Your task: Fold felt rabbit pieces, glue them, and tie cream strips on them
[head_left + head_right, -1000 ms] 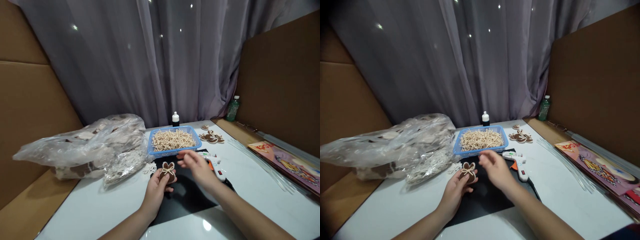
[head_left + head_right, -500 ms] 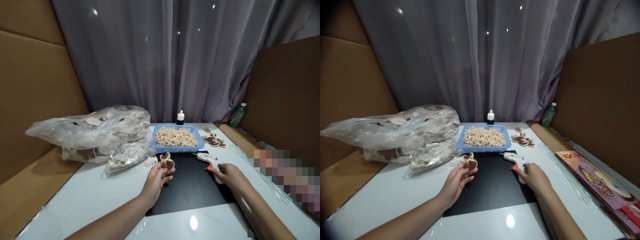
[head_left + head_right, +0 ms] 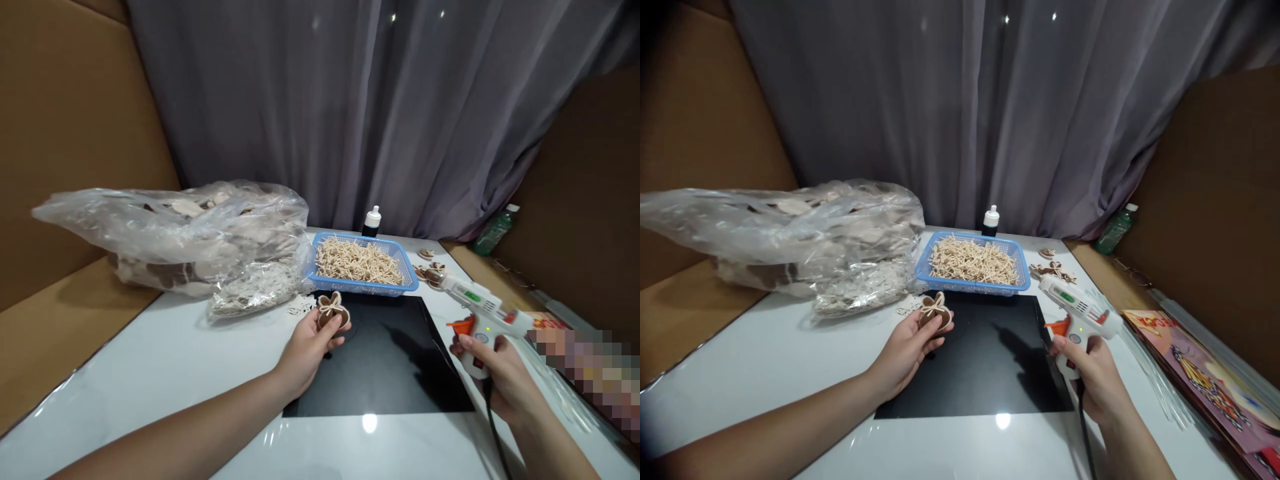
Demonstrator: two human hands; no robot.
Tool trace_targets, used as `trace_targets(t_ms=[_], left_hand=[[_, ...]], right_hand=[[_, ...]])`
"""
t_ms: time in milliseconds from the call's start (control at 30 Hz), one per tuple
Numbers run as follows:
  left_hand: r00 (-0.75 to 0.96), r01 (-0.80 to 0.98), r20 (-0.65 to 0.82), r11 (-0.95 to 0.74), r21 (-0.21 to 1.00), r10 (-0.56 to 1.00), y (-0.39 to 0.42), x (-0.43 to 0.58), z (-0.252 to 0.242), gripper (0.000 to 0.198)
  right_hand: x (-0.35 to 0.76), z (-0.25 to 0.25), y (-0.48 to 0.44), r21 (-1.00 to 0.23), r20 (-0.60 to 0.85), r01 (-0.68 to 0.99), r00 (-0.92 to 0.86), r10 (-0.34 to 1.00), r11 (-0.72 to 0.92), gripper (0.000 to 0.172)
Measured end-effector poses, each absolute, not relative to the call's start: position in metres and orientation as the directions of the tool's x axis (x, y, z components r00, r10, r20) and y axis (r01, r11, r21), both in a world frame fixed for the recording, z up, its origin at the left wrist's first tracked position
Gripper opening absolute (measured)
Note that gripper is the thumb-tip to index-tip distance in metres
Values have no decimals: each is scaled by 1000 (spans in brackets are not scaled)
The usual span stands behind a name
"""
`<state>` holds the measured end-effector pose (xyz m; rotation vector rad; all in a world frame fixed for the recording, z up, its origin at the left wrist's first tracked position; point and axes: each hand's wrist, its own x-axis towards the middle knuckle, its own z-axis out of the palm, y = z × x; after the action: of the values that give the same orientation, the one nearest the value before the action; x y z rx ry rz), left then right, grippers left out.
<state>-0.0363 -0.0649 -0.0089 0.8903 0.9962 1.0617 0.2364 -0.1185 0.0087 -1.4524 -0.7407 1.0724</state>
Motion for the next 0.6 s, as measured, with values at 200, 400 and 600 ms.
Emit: trace_targets(t_ms=[200, 400, 600], left_hand=[[149, -254, -232, 264, 931, 961, -67, -36, -9, 28], [99, -251, -312, 327, 911, 945, -65, -36, -8, 27], [103, -398, -348, 359, 844, 932, -61, -34, -9, 15]], right_hand=[[183, 24, -94, -977, 30, -208, 54, 998, 41, 23], [164, -3, -106, -968, -17, -249, -74, 997, -35, 23], [163, -14, -119, -995, -43, 96, -16, 999, -41, 30]])
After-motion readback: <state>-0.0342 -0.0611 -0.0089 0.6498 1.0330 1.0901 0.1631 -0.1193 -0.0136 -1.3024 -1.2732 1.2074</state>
